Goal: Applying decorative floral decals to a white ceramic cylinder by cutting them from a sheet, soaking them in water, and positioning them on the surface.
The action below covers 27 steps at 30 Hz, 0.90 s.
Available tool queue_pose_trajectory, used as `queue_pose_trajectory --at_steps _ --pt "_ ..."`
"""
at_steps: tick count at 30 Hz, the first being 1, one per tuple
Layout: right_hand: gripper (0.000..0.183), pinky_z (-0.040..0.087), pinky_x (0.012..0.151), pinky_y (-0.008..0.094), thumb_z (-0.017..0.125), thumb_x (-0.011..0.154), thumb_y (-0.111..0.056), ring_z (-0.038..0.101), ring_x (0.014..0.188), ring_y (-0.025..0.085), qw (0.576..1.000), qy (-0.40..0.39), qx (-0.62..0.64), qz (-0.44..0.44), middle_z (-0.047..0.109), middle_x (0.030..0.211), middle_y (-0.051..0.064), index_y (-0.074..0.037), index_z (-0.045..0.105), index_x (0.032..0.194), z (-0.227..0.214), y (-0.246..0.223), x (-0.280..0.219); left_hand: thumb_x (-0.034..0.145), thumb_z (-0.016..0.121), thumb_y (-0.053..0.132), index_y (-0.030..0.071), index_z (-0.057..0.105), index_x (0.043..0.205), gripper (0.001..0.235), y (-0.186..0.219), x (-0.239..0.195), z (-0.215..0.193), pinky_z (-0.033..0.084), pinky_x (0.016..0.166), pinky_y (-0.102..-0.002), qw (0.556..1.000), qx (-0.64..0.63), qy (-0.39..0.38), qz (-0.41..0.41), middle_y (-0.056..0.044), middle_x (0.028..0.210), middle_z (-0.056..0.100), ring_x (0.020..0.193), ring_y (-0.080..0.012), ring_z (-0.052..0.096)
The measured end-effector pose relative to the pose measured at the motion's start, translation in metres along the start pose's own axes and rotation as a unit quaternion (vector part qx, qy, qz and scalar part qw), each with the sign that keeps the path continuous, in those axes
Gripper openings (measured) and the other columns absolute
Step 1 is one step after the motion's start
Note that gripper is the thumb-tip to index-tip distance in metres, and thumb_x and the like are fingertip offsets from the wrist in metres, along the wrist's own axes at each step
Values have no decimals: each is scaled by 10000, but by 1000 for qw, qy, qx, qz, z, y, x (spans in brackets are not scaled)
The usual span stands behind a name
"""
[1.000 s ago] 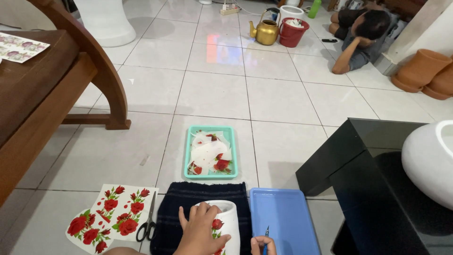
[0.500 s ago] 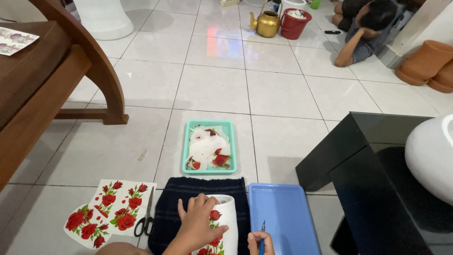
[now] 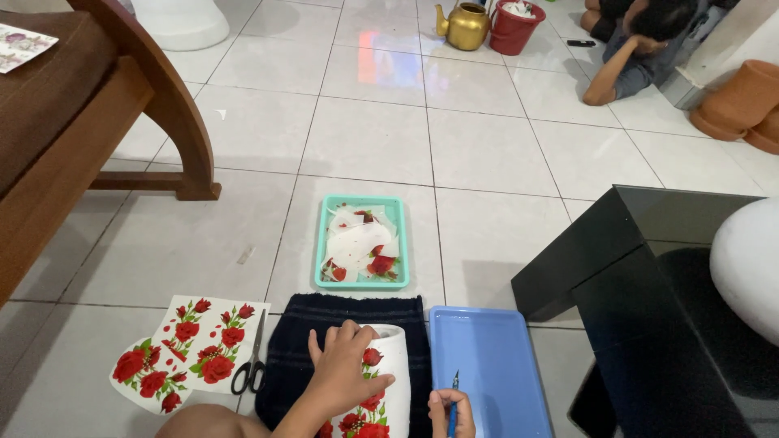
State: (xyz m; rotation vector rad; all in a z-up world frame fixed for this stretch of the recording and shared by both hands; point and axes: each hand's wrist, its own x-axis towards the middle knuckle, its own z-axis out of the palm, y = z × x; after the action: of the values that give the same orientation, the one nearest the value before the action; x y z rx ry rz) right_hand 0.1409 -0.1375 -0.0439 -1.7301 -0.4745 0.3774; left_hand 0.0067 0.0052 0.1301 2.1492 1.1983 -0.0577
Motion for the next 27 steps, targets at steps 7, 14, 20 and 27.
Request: queue_pose_trajectory --at_steps 7,14,20,27 --pt "48 473 540 244 642 771 -84 551 501 132 1000 -8 -10 7 632 570 80 -37 633 774 -3 -5 -2 689 768 410 206 521 1126 542 0 -1 2 -17 1052 -640 1000 1 2 6 -9 1099 469 1086 -203 388" --pt "64 468 520 243 642 772 -93 539 489 130 1000 -9 -14 9 626 571 82 -30 630 781 -3 -2 -2 692 769 400 219 521 1130 535 1 -3 2 -32 1057 -632 1000 -5 1 6 5 1079 466 1079 -193 383" --pt "60 480 520 245 637 768 -81 546 491 132 1000 -11 -11 1 625 570 86 -22 628 775 -3 -10 -3 686 763 426 202 522 1114 540 0 -4 2 -26 1043 -656 1000 1 6 20 -13 1075 462 1060 -216 383" --pt "77 494 509 244 638 771 -100 560 493 133 1000 -8 -27 9 628 577 90 -23 633 772 -3 -16 -4 681 778 379 194 523 1109 531 1 -5 1 -30 1057 -649 1000 4 15 23 -10 1073 458 1064 -211 389"
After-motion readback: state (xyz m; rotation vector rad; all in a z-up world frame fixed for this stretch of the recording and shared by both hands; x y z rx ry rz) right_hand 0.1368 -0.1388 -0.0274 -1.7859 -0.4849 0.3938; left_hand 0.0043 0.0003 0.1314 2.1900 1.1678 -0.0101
